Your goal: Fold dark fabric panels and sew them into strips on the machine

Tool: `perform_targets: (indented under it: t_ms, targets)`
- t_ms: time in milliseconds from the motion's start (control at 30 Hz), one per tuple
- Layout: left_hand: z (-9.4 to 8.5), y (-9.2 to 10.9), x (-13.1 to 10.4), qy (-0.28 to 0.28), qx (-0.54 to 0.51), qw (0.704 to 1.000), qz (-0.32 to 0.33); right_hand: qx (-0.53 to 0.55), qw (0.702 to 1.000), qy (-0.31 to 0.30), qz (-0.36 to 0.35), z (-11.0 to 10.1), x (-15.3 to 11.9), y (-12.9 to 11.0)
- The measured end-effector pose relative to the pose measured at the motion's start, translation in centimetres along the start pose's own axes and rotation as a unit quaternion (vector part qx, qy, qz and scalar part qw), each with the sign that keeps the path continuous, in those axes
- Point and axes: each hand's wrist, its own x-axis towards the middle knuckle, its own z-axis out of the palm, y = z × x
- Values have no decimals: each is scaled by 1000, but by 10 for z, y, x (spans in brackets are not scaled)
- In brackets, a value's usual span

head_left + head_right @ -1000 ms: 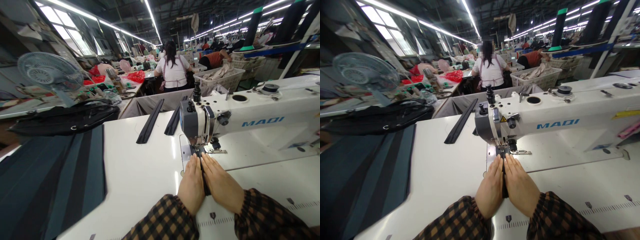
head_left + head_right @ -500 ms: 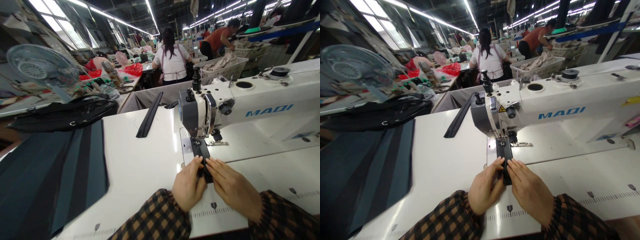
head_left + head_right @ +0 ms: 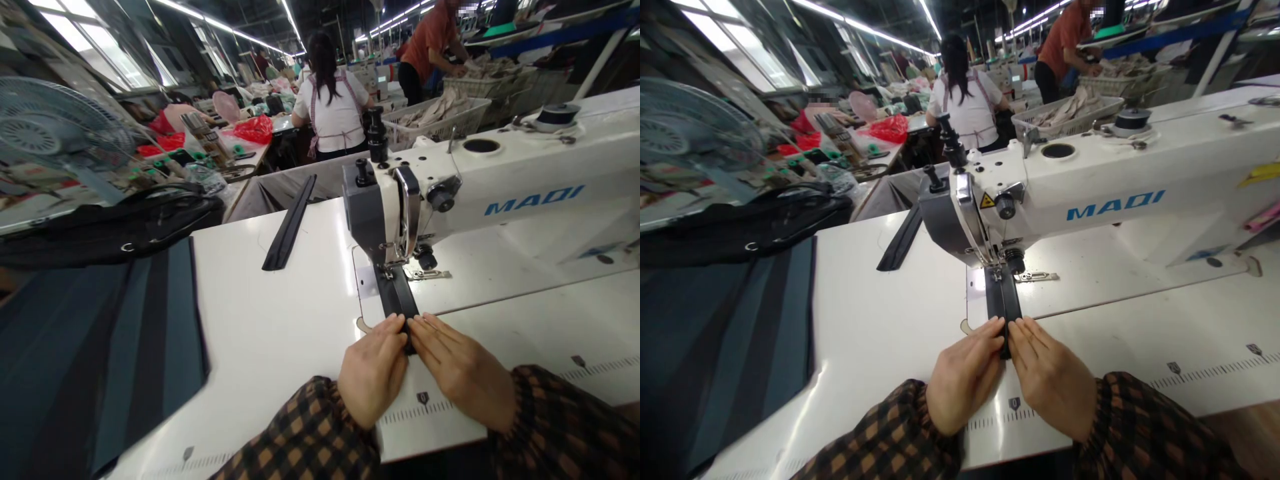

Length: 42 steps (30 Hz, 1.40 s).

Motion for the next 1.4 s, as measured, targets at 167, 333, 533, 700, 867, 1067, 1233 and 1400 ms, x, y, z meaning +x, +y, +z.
perform_targets:
  t_ms: [167,333,533,700,867,1067,1233,1400]
  targets:
    - [0,4,-2,-19,98,992,79,28,999,-32,-23,-8,-2,5]
    - [-1,-5,-2,-21,44,997,61,94,994,-39,31,-11,-5,9]
    - [0,-12,-1,-15,-13,998,63,123,991,-55,16,-10,-6,16]
    - [-2,-10,1,-41,3,995,88,133,989,-65,20,-8,-8,18]
    - [-5,-9,-1,-59,9,994,93,137,987,-82,28,-7,-6,17]
    - [-5,-17,14,-25,-47,999,-5,147,986,-81,12,-6,-3,16]
    - [-3,-26,33,-73,29,997,0,164,983,-76,17,-7,-2,16]
    - [-7,-31,29,-115,66,991,34,165,984,-71,16,-5,0,18]
